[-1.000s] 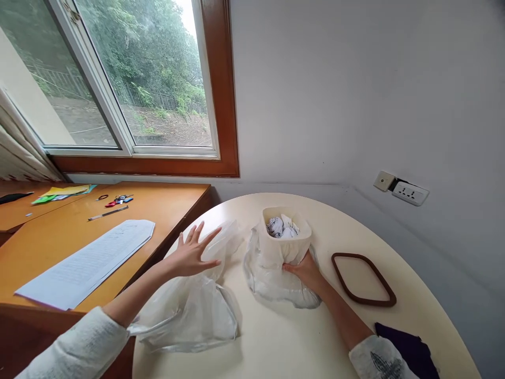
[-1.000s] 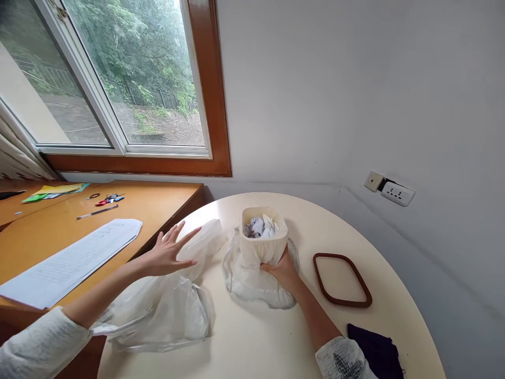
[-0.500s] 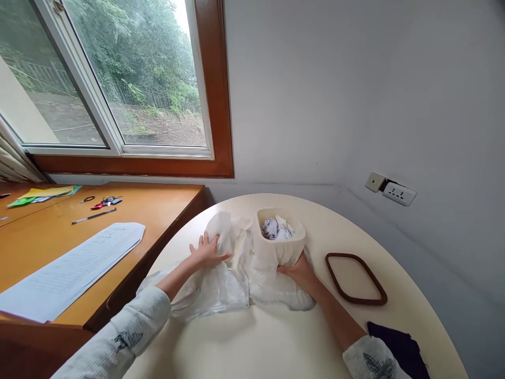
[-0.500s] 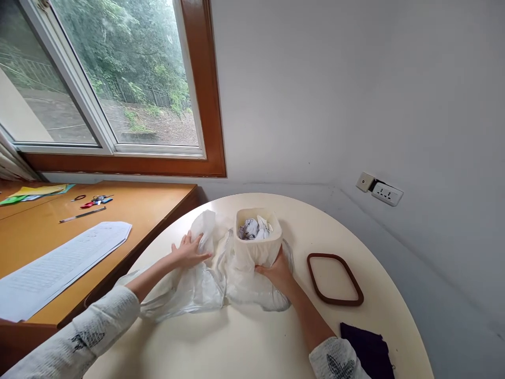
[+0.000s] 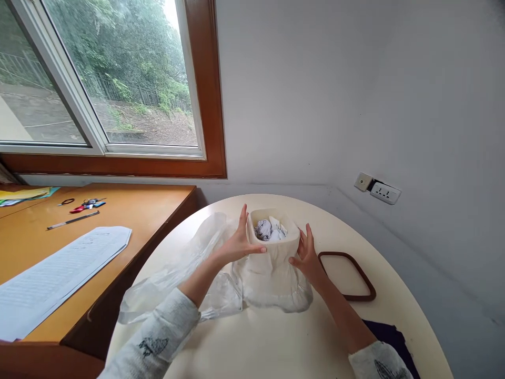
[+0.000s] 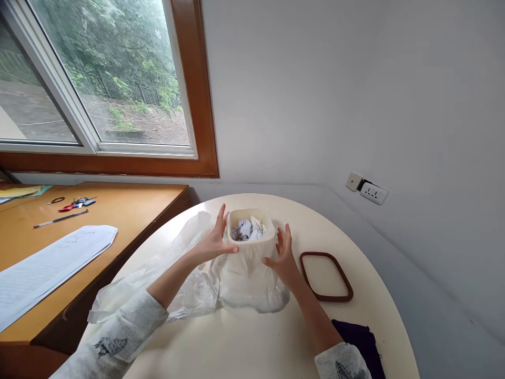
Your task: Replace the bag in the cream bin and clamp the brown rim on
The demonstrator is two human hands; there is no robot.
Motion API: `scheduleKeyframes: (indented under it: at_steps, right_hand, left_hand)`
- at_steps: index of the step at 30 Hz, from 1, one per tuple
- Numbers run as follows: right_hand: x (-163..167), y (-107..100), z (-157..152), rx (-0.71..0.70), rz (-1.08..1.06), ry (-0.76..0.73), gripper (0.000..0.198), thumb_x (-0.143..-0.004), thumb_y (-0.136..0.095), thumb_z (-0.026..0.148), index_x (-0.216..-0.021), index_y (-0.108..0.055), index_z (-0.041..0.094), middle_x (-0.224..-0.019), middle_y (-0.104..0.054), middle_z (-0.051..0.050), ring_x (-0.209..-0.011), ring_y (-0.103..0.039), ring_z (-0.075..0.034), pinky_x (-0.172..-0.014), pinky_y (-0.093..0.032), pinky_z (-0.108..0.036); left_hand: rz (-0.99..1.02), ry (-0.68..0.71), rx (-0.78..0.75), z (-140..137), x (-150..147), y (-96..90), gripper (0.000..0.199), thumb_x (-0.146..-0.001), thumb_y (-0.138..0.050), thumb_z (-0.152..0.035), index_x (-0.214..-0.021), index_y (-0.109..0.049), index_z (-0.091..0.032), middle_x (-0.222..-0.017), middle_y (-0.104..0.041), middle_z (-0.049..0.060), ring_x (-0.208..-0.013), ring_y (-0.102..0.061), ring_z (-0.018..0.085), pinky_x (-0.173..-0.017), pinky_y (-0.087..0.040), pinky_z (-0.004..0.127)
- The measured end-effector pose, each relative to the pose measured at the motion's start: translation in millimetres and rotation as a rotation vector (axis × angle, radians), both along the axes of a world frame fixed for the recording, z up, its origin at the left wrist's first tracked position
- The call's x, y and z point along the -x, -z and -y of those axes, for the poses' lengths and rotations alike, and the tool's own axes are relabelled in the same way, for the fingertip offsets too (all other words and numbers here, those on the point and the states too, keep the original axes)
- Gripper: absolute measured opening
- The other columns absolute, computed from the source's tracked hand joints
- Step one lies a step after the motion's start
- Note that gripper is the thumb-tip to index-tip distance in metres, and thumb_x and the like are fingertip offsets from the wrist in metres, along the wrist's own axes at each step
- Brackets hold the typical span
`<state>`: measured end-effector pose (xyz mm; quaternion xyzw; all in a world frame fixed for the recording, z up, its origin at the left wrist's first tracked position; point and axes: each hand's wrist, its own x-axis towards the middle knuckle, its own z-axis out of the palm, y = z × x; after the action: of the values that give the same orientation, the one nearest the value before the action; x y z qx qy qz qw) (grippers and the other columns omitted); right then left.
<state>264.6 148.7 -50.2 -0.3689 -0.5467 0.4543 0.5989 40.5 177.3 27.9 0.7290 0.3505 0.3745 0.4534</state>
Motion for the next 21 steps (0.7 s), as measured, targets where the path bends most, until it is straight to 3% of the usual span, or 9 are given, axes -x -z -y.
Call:
scheduleKeyframes:
  at_steps: [4,8,10,15,21]
  right_hand:
    - [3.9,-7.8,-13.6,0.028,-0.047,-0.069,0.112,-0.06,-0.074,0.044,-0.14,0.003,0.032,-0.148,-0.017,-0.008,-0.132,-0.026,-0.024,-0.103,-0.031,-0.045]
    - [20.5,-6.8,-24.5,0.003,-0.051,-0.134,0.087,-0.057,-0.077,0.042,-0.132,-0.036,0.023,-0.132,-0.046,-0.011,-0.121,-0.043,-0.028,-0.1,-0.036,-0.044]
    - [26.3,-4.9,-25.3,-0.012,-0.041,-0.137,0.078,-0.056,-0.078,0.039,-0.125,-0.046,0.02,-0.125,-0.053,-0.011,-0.116,-0.048,-0.029,-0.099,-0.037,-0.045]
    - [28.2,-4.8,-13.1,-0.019,-0.025,-0.099,0.077,-0.055,-0.079,0.037,-0.124,-0.047,0.021,-0.124,-0.054,-0.01,-0.115,-0.049,-0.028,-0.098,-0.039,-0.044]
    - [22.4,-16.8,15.0,0.005,0.1,-0.07,0.07,-0.058,-0.073,0.049,-0.12,-0.048,0.027,-0.122,-0.056,-0.003,-0.114,-0.05,-0.026,-0.098,-0.041,-0.039]
  left_hand:
    - [0.142,0.023,0.083,-2.9,-13.2,20.6,0.127,-0.059,-0.076,-0.034,-0.135,0.026,-0.031,-0.149,-0.006,0.012,-0.134,-0.018,0.029,-0.107,-0.019,0.047]
    - [0.207,-0.009,0.093,-5.1,-20.5,36.2,0.128,-0.057,-0.078,-0.031,-0.136,0.023,-0.027,-0.147,-0.014,0.015,-0.134,-0.019,0.03,-0.107,-0.019,0.048]
    - [0.236,-0.001,0.041,-5.7,-23.2,43.6,0.128,-0.055,-0.079,-0.031,-0.138,0.018,-0.026,-0.146,-0.017,0.016,-0.133,-0.02,0.03,-0.107,-0.02,0.047]
    - [0.224,-0.007,-0.051,-0.1,-28.3,55.3,0.123,-0.051,-0.08,-0.032,-0.14,0.004,-0.023,-0.142,-0.024,0.017,-0.13,-0.026,0.032,-0.106,-0.023,0.048]
    - [0.205,-0.045,-0.095,17.9,-35.9,55.4,0.112,-0.055,-0.078,-0.031,-0.139,-0.005,-0.024,-0.141,-0.026,0.014,-0.13,-0.026,0.03,-0.108,-0.022,0.045]
